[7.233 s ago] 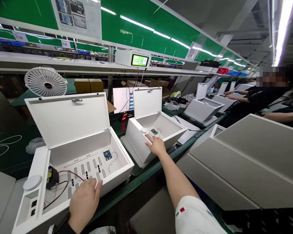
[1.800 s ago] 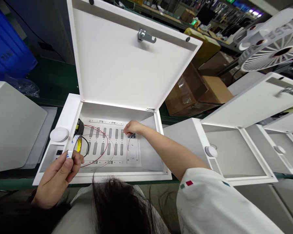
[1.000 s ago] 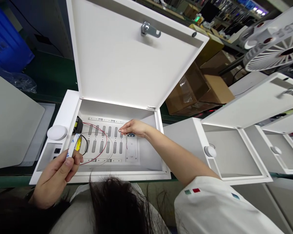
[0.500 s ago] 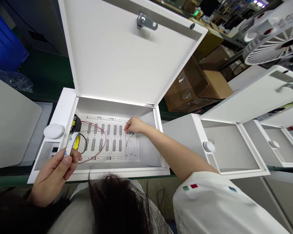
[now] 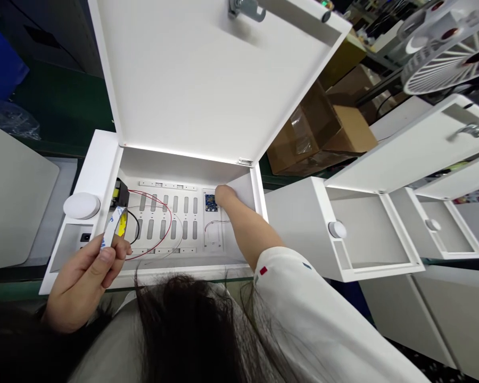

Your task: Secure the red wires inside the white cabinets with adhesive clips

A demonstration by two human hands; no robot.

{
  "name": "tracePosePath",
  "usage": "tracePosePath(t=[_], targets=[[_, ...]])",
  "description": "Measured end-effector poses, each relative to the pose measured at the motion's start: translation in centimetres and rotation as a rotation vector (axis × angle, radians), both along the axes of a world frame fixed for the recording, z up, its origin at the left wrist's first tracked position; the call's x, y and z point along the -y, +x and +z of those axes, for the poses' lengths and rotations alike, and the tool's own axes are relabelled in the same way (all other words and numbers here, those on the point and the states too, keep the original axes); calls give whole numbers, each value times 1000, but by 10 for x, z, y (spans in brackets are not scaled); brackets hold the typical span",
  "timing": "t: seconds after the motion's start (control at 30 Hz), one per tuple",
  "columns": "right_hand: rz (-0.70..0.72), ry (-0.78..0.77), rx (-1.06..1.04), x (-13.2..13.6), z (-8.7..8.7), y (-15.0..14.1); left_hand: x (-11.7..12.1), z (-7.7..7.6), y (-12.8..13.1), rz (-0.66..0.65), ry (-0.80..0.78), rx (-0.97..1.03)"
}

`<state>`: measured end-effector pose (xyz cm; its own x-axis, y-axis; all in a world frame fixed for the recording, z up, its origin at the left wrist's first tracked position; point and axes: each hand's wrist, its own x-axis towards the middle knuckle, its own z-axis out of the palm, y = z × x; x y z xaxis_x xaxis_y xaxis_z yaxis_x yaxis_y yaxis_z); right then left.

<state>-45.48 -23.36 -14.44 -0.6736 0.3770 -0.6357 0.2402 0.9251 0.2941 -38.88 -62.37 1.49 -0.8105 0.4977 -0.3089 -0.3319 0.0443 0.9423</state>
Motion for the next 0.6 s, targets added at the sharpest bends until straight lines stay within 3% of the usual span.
tracePosePath(t=[0.23,0.6], targets=[[87,-11,52,-7,-18,5,-1,1,0,-19,-25,-54],[98,-13,65,-2,-19,8,1,1,-2,-54,-35,-78]])
